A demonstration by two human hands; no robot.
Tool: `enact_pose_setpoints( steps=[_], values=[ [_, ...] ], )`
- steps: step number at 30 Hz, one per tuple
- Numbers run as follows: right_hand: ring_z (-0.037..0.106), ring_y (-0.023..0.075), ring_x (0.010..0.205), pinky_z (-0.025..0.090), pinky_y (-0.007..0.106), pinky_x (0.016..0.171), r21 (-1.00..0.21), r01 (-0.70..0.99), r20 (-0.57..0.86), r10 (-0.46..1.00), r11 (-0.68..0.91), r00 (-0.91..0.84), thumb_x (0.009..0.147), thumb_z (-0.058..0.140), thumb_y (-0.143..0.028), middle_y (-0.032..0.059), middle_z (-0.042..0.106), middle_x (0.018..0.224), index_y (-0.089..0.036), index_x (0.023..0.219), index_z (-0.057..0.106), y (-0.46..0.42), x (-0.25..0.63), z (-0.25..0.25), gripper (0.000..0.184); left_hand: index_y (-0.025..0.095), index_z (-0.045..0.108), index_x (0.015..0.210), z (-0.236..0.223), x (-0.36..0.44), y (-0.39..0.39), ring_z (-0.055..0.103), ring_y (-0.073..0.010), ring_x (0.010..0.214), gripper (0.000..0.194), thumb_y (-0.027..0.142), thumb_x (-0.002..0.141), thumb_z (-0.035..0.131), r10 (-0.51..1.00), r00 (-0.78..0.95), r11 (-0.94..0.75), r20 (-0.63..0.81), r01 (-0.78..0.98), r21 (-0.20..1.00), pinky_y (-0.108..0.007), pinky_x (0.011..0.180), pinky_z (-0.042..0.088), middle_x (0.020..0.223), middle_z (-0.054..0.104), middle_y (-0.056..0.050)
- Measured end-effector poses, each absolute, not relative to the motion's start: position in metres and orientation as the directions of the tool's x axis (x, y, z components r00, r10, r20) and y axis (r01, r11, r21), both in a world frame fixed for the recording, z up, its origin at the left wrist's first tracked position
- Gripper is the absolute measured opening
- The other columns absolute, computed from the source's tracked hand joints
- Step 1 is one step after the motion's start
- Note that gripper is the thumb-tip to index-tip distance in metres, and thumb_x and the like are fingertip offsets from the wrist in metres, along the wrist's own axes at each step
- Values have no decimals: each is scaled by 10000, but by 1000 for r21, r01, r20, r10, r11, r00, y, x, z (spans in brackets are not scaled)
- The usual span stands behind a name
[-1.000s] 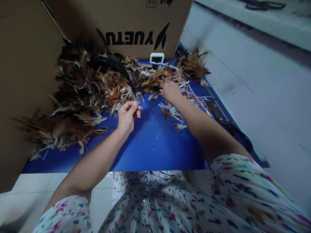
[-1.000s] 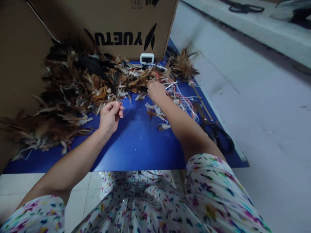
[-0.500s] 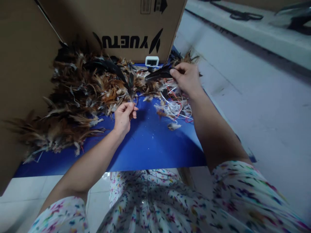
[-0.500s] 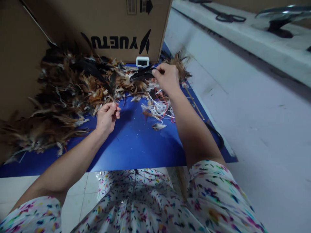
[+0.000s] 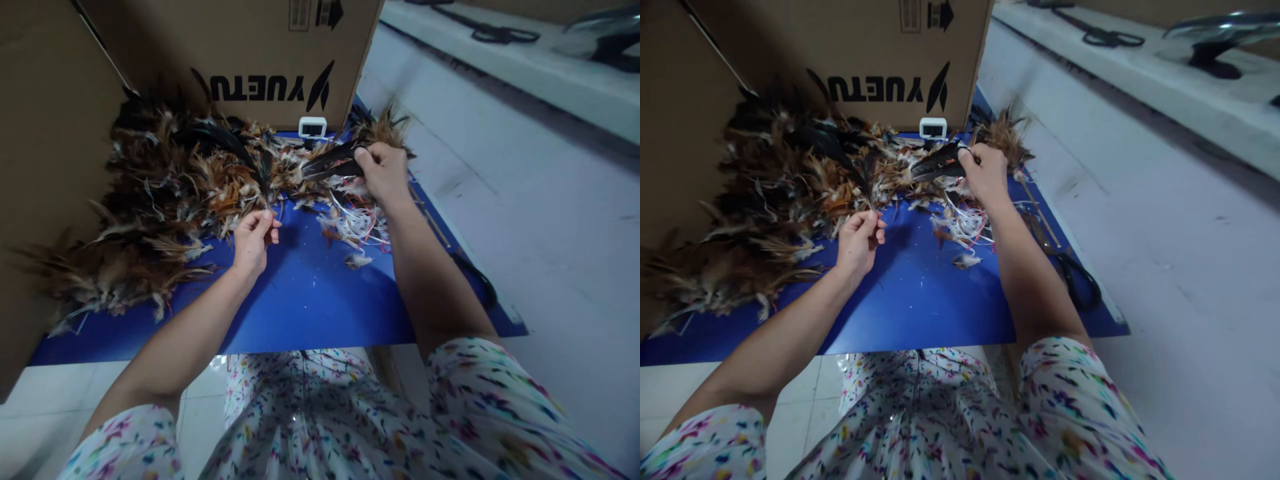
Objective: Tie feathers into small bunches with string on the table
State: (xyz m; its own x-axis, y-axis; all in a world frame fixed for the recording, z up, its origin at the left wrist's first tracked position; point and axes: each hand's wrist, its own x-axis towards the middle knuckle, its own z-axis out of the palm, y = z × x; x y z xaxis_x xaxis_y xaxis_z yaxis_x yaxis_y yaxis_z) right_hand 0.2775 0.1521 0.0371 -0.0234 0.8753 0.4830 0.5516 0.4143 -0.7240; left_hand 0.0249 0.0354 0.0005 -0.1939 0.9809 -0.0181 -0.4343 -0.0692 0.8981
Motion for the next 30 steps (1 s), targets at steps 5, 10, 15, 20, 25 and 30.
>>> enact_pose_setpoints(
  steps=[5, 10, 15, 20, 25, 30],
  values=[
    [683, 236, 732, 542, 369, 703, -667, 652, 542, 836, 360, 92, 923, 595, -543, 15, 526, 561, -239, 661, 571, 144, 269, 38, 402, 161, 640, 762, 1, 24, 36, 511, -33, 422, 253, 345, 796, 810, 977, -211, -57, -39, -430, 901, -145, 413, 411, 591, 642, 41],
    [655, 242, 847, 514, 369, 796, -554, 729, 592, 806, 401, 6, 922, 599, -496, 33, 601, 648, -259, 670, 575, 131, 268, 52, 347, 158, 640, 749, 2, 24, 37, 508, -38, 415, 222, 304, 815, 792, 976, -216, -65, -31, -425, 903, -152, 404, 402, 584, 633, 39],
    [654, 235, 923, 466, 376, 902, -506, 739, 660, 751, 445, 1, 926, 589, -306, 66, 731, 890, -245, 764, 663, 121, 266, 70, 188, 160, 641, 751, 2, 24, 37, 506, -36, 422, 243, 334, 808, 800, 978, -210, -73, -14, -402, 913, -149, 407, 397, 591, 625, 40],
    [683, 210, 874, 478, 350, 870, -519, 656, 743, 668, 548, 30, 918, 593, -241, 66, 747, 917, -232, 873, 730, 109, 264, 88, 145, 161, 636, 747, 0, 24, 38, 510, -38, 414, 264, 348, 785, 819, 981, -191, -58, -21, -400, 915, -149, 401, 411, 590, 630, 40],
    [662, 163, 613, 473, 313, 618, -588, 445, 775, 628, 676, 71, 905, 636, -303, 0, 660, 695, -243, 819, 697, 94, 259, 103, 122, 176, 606, 702, 0, 23, 39, 553, -43, 435, 330, 366, 706, 875, 985, -168, -45, -32, -435, 899, -152, 401, 451, 690, 688, 27],
    [579, 143, 504, 468, 309, 540, -667, 285, 718, 696, 688, 1, 841, 734, -492, -25, 635, 629, -298, 742, 658, 80, 253, 113, 230, 185, 596, 732, 6, 22, 36, 628, -53, 517, 276, 309, 761, 840, 991, -86, 51, -105, -476, 878, -151, 450, 509, 875, 754, -5]
  ],
)
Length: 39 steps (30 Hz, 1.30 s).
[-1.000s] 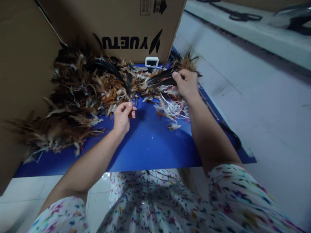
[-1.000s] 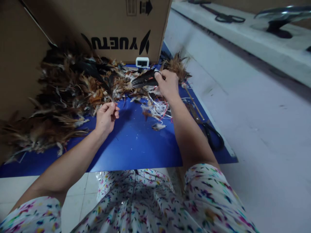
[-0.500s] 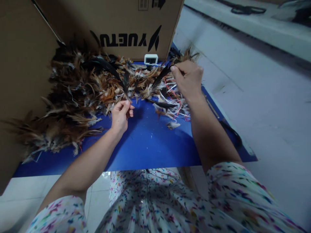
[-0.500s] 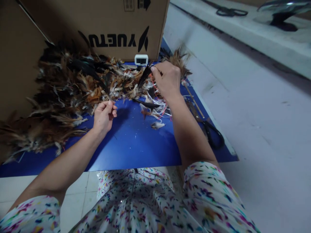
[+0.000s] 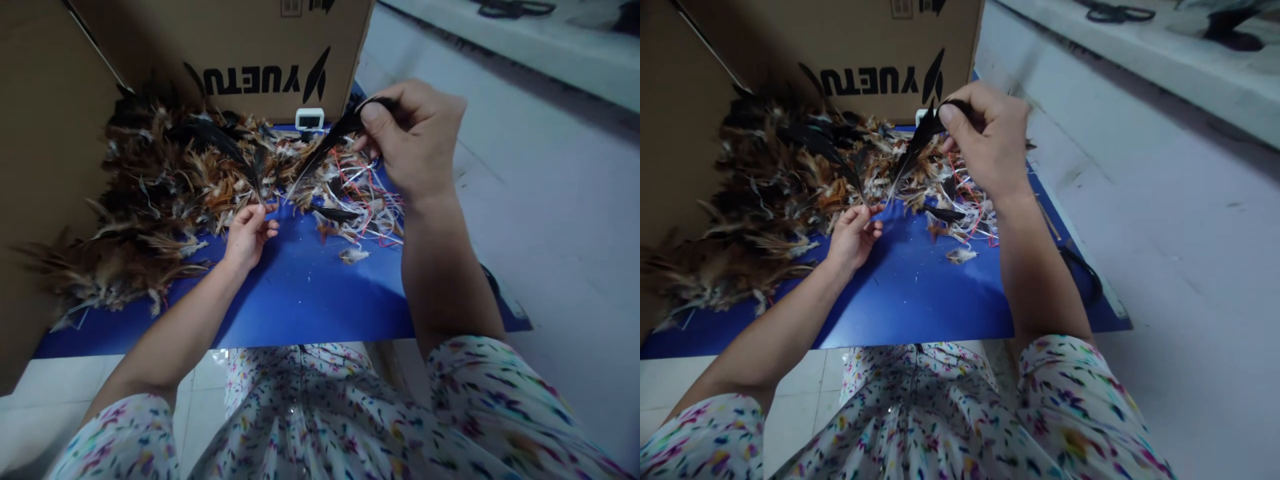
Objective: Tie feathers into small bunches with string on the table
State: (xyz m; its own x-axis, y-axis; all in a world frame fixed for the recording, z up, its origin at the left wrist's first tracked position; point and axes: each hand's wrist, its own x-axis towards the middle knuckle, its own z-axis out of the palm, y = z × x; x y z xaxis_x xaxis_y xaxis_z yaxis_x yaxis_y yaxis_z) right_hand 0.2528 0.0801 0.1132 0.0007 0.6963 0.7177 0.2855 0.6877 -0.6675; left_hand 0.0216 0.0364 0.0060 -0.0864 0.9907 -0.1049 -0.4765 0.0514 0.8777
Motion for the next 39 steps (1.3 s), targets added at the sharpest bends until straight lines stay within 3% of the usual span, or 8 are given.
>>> enact_pose_setpoints(
  steps=[5, 11, 18, 24, 28, 32, 39],
  values=[
    [607, 83, 535, 432, 243, 531, -611, 269, 755, 650, 745, -86, 915, 642, -272, -49, 648, 664, -234, 806, 690, 75, 247, 112, 125, 175, 596, 747, 9, 23, 32, 701, -83, 619, 199, 234, 841, 762, 979, 63, 199, -194, -493, 847, -143, 484, 533, 910, 771, -30],
    [630, 89, 553, 442, 232, 540, -626, 255, 739, 665, 737, -108, 906, 649, -268, -35, 646, 663, -223, 805, 697, 76, 243, 108, 121, 164, 577, 729, 9, 26, 30, 694, -80, 591, 203, 178, 894, 694, 970, 89, 239, -225, -492, 837, -136, 508, 549, 761, 746, -23],
    [655, 108, 602, 479, 242, 578, -614, 289, 738, 664, 734, -120, 915, 656, -296, -18, 686, 752, -241, 819, 711, 71, 240, 110, 124, 163, 573, 725, 9, 26, 31, 687, -69, 581, 209, 151, 915, 657, 965, 91, 257, -246, -505, 824, -125, 515, 549, 778, 750, -26],
    [645, 77, 571, 447, 215, 558, -559, 258, 782, 604, 788, -151, 929, 642, -224, -37, 641, 696, -214, 822, 709, 74, 240, 107, 126, 159, 572, 740, 9, 26, 30, 681, -73, 565, 205, 134, 939, 614, 961, 103, 274, -258, -495, 825, -128, 512, 547, 724, 738, -20],
    [670, 85, 580, 461, 205, 537, -485, 282, 835, 534, 828, -133, 938, 654, -317, -31, 653, 711, -221, 837, 705, 77, 240, 105, 148, 149, 582, 755, 11, 27, 29, 671, -75, 532, 209, 101, 957, 562, 959, 110, 281, -261, -484, 829, -135, 495, 541, 694, 734, -17],
    [664, 80, 572, 467, 207, 527, -488, 323, 831, 544, 811, -112, 949, 644, -383, -25, 676, 738, -233, 834, 697, 76, 239, 104, 197, 140, 595, 741, 14, 28, 28, 644, -68, 486, 250, 90, 974, 521, 954, 99, 294, -282, -480, 826, -131, 468, 525, 650, 716, -12],
    [681, 60, 598, 459, 188, 550, -459, 337, 852, 515, 822, -97, 953, 620, -222, -37, 700, 800, -216, 836, 696, 72, 234, 104, 139, 119, 624, 722, 14, 31, 27, 625, -55, 466, 285, 52, 972, 504, 949, 97, 308, -300, -493, 814, -121, 454, 512, 627, 707, -16]
  ],
)
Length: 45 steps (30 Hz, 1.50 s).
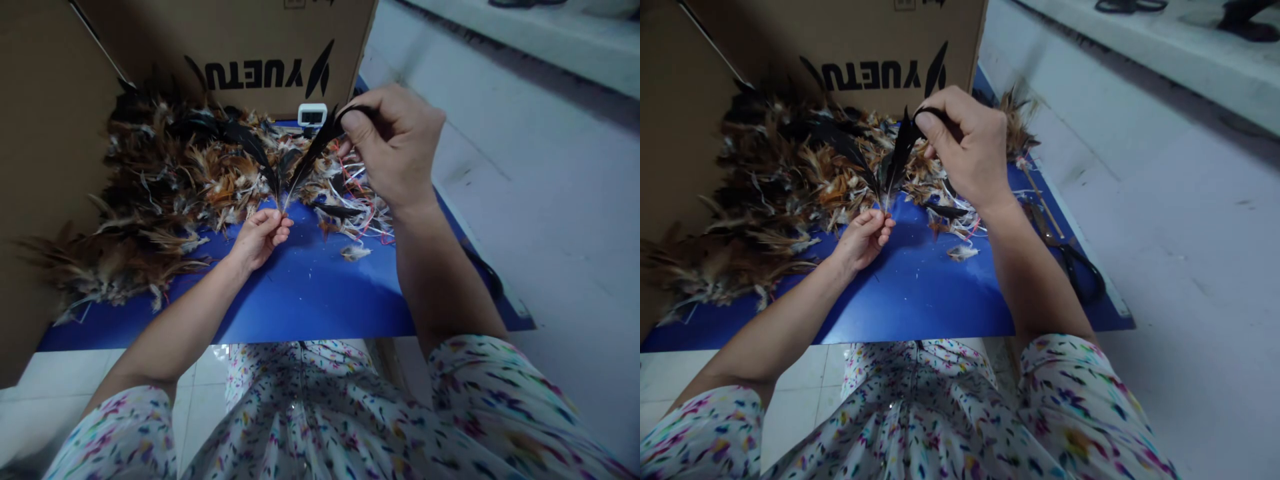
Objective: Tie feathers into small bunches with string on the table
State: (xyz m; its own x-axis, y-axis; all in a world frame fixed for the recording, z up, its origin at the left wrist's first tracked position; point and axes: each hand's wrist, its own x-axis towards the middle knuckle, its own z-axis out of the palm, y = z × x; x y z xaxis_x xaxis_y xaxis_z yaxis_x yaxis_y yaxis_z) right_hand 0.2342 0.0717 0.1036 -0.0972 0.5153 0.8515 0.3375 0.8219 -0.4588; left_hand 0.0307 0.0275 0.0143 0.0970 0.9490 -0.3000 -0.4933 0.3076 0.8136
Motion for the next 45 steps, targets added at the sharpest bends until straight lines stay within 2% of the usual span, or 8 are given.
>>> enact_pose_setpoints(
  steps=[5, 8, 12, 15, 17, 22, 30, 45],
  values=[
    [674, 51, 614, 459, 192, 574, -463, 304, 855, 510, 832, -92, 966, 602, -442, -33, 699, 830, -187, 857, 694, 70, 229, 101, 293, 114, 633, 706, 12, 31, 29, 588, -45, 432, 277, 42, 955, 534, 954, 89, 293, -288, -495, 818, -113, 424, 480, 586, 679, -2],
    [653, 46, 584, 459, 194, 557, -536, 232, 822, 565, 812, -79, 905, 627, -571, -40, 673, 765, -188, 826, 672, 71, 225, 101, 394, 112, 633, 691, 12, 30, 29, 553, -35, 404, 278, 32, 944, 548, 963, 69, 259, -260, -494, 830, -108, 401, 450, 565, 662, 8],
    [631, 70, 530, 410, 193, 430, -812, -14, 577, 801, 583, -160, 710, 827, -577, -46, 666, 711, -201, 832, 586, 74, 218, 94, 463, 112, 623, 658, 13, 30, 30, 521, -25, 385, 298, 30, 937, 557, 973, 34, 215, -228, -494, 842, -107, 389, 425, 553, 647, 14],
    [589, 79, 504, 424, 198, 438, -921, -13, 376, 880, 390, -290, 642, 895, -521, -76, 623, 620, -208, 904, 580, 76, 209, 83, 516, 116, 622, 652, 12, 30, 31, 515, -24, 389, 254, 63, 899, 643, 977, 28, 198, -212, -491, 848, -107, 393, 416, 548, 636, 20],
    [563, 82, 510, 445, 209, 477, -928, 82, 314, 881, 364, -355, 671, 887, -489, -78, 592, 584, -207, 901, 612, 76, 204, 74, 457, 117, 624, 658, 10, 30, 31, 517, -25, 396, 227, 76, 872, 684, 980, 29, 187, -198, -487, 853, -109, 398, 414, 553, 638, 20],
    [548, 114, 542, 440, 244, 489, -899, 223, 266, 875, 376, -405, 796, 794, -445, -9, 596, 581, -179, 707, 627, 76, 199, 63, 327, 117, 642, 689, 5, 29, 32, 520, -27, 401, 182, 90, 857, 706, 982, 40, 181, -183, -466, 866, -113, 411, 424, 573, 658, 11],
    [546, 107, 546, 468, 238, 488, -895, 211, 292, 873, 394, -390, 799, 754, -516, 12, 661, 644, -184, 686, 624, 75, 197, 61, 374, 92, 706, 762, 5, 28, 32, 547, -26, 424, 82, 94, 841, 728, 972, 55, 231, -230, -439, 868, -109, 435, 459, 613, 691, -12],
    [631, 147, 611, 511, 269, 551, -936, 170, 220, 891, 307, -398, 753, 770, -614, -1, 672, 653, -224, 711, 602, 77, 192, 54, 428, 89, 714, 725, 7, 27, 33, 549, -33, 415, 108, 124, 782, 799, 971, 70, 237, -228, -383, 893, -117, 416, 444, 588, 679, -15]
  ],
)
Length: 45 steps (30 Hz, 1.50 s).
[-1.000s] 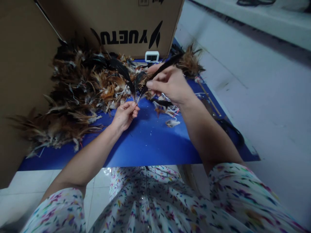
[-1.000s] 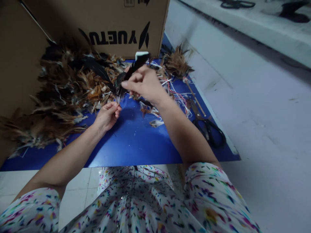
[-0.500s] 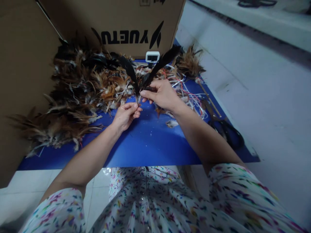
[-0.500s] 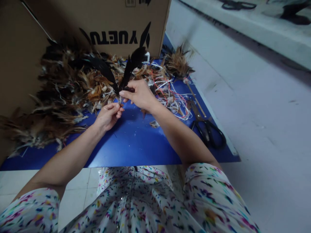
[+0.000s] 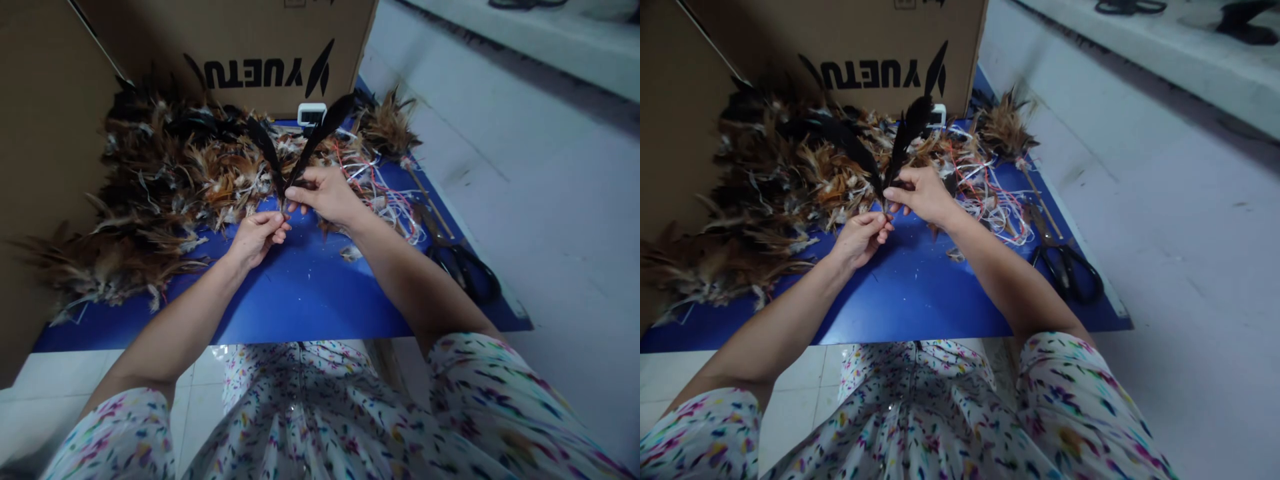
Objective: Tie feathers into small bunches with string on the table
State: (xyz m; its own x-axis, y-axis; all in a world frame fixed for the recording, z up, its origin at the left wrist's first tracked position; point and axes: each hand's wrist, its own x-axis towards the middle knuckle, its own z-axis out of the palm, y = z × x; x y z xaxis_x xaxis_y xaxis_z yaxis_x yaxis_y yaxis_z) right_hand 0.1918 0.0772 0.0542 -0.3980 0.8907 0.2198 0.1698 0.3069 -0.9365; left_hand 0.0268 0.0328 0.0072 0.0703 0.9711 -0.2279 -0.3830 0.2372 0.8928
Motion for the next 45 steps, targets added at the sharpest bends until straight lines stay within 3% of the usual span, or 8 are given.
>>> enact_pose_setpoints(
  steps=[5, 10, 13, 16, 29, 36, 40, 45],
  values=[
    [663, 162, 652, 522, 291, 592, -867, 344, 249, 912, 361, -327, 874, 688, -470, 21, 706, 737, -205, 830, 667, 95, 211, 57, 269, 101, 712, 724, 8, 27, 33, 524, -20, 411, 105, 121, 809, 771, 983, 14, 170, -181, -423, 890, -109, 424, 439, 595, 682, -5],
    [709, 258, 909, 533, 384, 836, -432, 833, 127, 938, 346, -323, 848, 670, -184, 92, 734, 825, -162, 805, 728, 110, 234, 48, 75, 106, 710, 723, 10, 26, 33, 540, -22, 436, 120, 123, 836, 750, 983, -32, 145, -179, -460, 876, -104, 427, 437, 592, 672, -2],
    [700, 328, 1019, 527, 441, 893, -238, 918, -29, 943, 317, -332, 868, 670, -229, 155, 751, 935, -154, 845, 751, 112, 236, 41, 113, 111, 709, 726, 9, 25, 34, 544, -23, 445, 126, 132, 845, 744, 985, -58, 117, -164, -475, 872, -104, 429, 438, 598, 670, -2],
    [700, 351, 1031, 540, 456, 878, -186, 934, -96, 941, 304, -325, 863, 689, -272, 179, 754, 986, -157, 893, 756, 111, 232, 36, 137, 114, 706, 732, 8, 24, 36, 541, -21, 449, 124, 152, 839, 757, 984, -72, 108, -161, -473, 874, -105, 434, 438, 599, 663, 3],
    [703, 309, 1018, 528, 395, 893, -193, 930, -59, 942, 313, -330, 876, 523, -136, 181, 752, 1028, -126, 963, 740, 107, 229, 45, 234, 120, 701, 753, 7, 24, 36, 541, -26, 451, 112, 160, 849, 743, 984, -91, 99, -156, -453, 886, -115, 433, 434, 610, 663, 8],
    [687, 232, 851, 515, 334, 789, -375, 864, 81, 940, 337, -331, 786, 585, -87, 78, 725, 809, -168, 802, 700, 109, 238, 52, 141, 124, 694, 759, 6, 23, 36, 533, -23, 447, 139, 208, 814, 790, 985, -84, 99, -150, -433, 896, -119, 435, 437, 616, 661, 13],
    [673, 186, 760, 517, 318, 765, -538, 771, 119, 936, 342, -332, 732, 631, -65, 28, 711, 747, -159, 905, 717, 113, 244, 52, 215, 126, 693, 756, 7, 23, 36, 532, -23, 450, 146, 215, 810, 795, 985, -85, 99, -150, -432, 896, -118, 438, 435, 606, 654, 17],
    [660, 173, 709, 527, 331, 752, -576, 713, 208, 916, 399, -344, 720, 664, -110, 1, 696, 709, -174, 889, 753, 114, 256, 60, 202, 128, 696, 759, 7, 23, 36, 533, -23, 449, 130, 204, 821, 782, 984, -92, 100, -154, -431, 897, -117, 437, 435, 611, 656, 17]
  ],
)
